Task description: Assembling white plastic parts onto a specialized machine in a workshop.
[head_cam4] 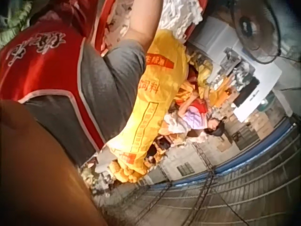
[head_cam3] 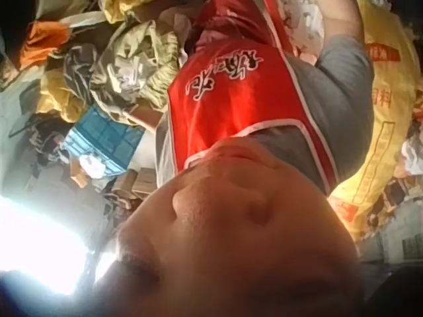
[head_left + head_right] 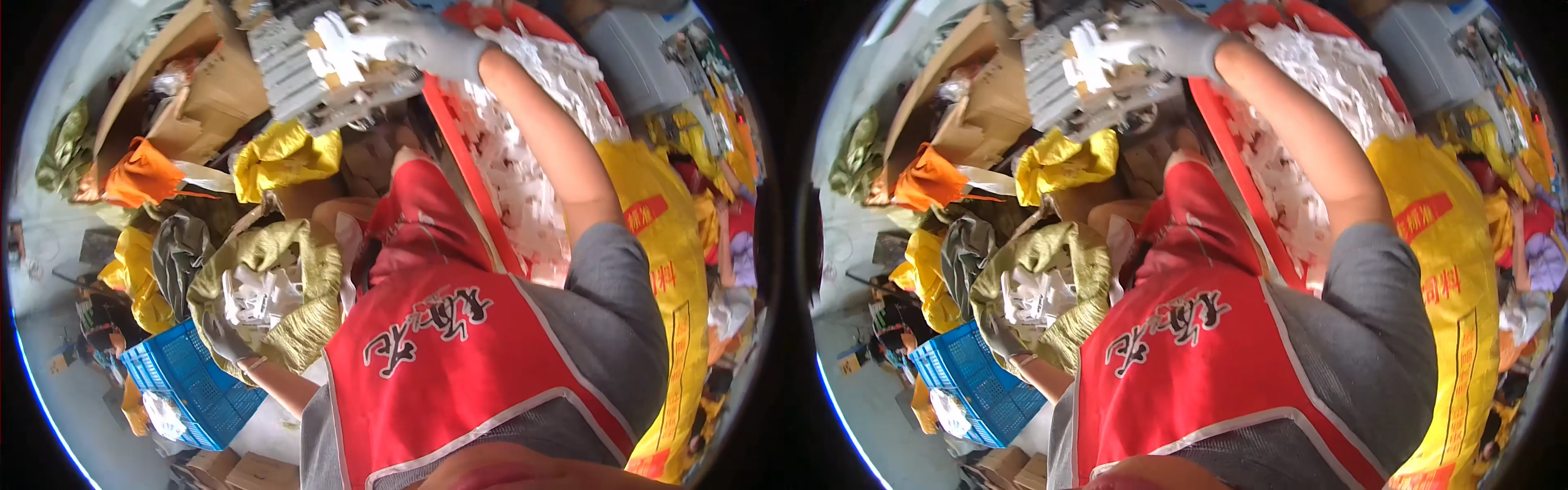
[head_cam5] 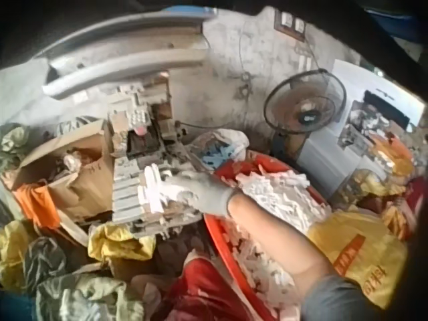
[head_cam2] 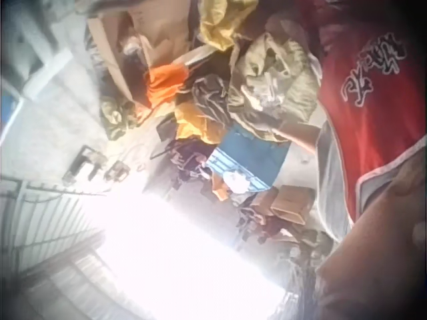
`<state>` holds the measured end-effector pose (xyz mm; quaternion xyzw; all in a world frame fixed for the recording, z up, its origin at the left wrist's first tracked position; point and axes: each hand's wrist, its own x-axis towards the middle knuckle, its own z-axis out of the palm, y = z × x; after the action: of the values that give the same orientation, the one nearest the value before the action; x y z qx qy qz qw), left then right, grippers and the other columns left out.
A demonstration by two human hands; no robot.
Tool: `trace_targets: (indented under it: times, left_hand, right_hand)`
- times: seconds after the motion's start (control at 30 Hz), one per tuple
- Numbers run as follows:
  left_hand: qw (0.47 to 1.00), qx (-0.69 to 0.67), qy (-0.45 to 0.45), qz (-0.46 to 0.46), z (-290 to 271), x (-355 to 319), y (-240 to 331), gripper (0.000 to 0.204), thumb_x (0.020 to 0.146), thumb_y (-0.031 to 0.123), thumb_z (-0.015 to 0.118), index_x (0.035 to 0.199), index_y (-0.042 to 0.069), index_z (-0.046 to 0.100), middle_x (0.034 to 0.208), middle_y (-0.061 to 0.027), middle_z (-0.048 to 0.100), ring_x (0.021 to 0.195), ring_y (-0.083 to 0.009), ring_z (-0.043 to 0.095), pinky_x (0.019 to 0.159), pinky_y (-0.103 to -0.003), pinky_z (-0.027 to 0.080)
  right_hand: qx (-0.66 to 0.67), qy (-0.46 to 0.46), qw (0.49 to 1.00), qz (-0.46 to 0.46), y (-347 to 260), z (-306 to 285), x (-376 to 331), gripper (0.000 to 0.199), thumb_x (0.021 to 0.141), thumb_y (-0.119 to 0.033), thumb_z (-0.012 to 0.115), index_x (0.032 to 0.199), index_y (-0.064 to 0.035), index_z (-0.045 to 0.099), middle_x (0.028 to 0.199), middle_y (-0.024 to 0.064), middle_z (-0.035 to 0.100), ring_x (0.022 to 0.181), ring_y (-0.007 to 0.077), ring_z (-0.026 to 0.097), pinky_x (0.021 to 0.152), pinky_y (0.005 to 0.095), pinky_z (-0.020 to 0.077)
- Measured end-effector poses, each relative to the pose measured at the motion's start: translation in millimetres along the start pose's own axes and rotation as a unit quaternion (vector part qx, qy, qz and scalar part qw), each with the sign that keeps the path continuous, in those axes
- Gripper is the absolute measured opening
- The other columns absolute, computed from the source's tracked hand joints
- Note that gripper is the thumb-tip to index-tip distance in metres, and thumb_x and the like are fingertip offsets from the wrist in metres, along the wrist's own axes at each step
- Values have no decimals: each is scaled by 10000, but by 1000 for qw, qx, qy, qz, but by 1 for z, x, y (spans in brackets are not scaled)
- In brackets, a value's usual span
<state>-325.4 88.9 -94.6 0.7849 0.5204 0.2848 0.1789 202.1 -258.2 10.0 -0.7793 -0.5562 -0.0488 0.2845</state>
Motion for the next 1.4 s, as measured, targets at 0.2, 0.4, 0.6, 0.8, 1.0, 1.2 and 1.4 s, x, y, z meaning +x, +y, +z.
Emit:
trace_targets:
  times: [0.2, 0.4, 0.6, 0.8, 1.0, 1.2, 1.4]
  left_hand:
    - [990, -104, -59, 75, 53, -3, 48, 300, 951, 177, 531, 1157, -21, 625, 1154, -114, 655, 1024, -209, 623, 896, -306, 478]
    - [973, -90, -160, 142, 108, -4, 104, 256, 934, 162, 550, 1107, 10, 661, 1046, -82, 694, 927, -175, 638, 847, -293, 488]
    - [936, -127, -195, 263, 131, -18, 144, 187, 895, 88, 568, 1026, 15, 679, 1002, -115, 692, 922, -234, 655, 838, -334, 499]
    - [948, -103, -200, 224, 128, -21, 132, 201, 906, 75, 542, 1044, 20, 678, 1011, -106, 697, 923, -198, 656, 838, -319, 504]
    - [942, -173, -205, 203, 139, -28, 133, 181, 892, 63, 585, 1041, 24, 680, 1014, -73, 703, 900, -152, 662, 809, -281, 517]
    - [936, -155, -184, 257, 128, -21, 192, 150, 836, 73, 642, 982, 42, 666, 1009, -113, 695, 850, -191, 669, 759, -295, 516]
    - [922, -194, -146, 303, 117, -1, 243, 111, 834, 46, 613, 939, 35, 646, 1042, -108, 690, 852, -207, 668, 775, -296, 509]
  right_hand:
    - [127, 19, 953, 276, 11, -20, -77, 416, 938, -268, 517, 1323, -112, 492, 1270, 156, 567, 1124, 305, 560, 940, 373, 445]
    - [-259, -286, 840, 382, 98, 91, -241, 376, 900, -238, 497, 1268, -188, 555, 1314, 47, 528, 1168, 269, 528, 949, 409, 440]
    - [-358, -293, 822, 331, 111, 111, -291, 375, 833, -124, 532, 1184, -237, 599, 1242, 21, 541, 1210, 224, 486, 926, 371, 443]
    - [-95, -141, 892, 418, 96, 71, -278, 302, 846, -126, 568, 1145, -149, 600, 1136, 115, 597, 1015, 320, 594, 886, 378, 470]
    - [40, -35, 790, 611, 63, 102, -317, 482, 890, -312, 513, 1351, -191, 442, 1088, 202, 627, 807, 326, 644, 662, 404, 528]
    - [-54, -19, 809, 585, 45, 120, -325, 424, 811, -155, 580, 1225, -94, 514, 1190, 189, 529, 1065, 386, 552, 915, 437, 457]
    - [-56, -136, 836, 528, 47, 108, -332, 416, 800, -127, 585, 1209, -86, 526, 1226, 174, 494, 1035, 385, 567, 879, 426, 491]
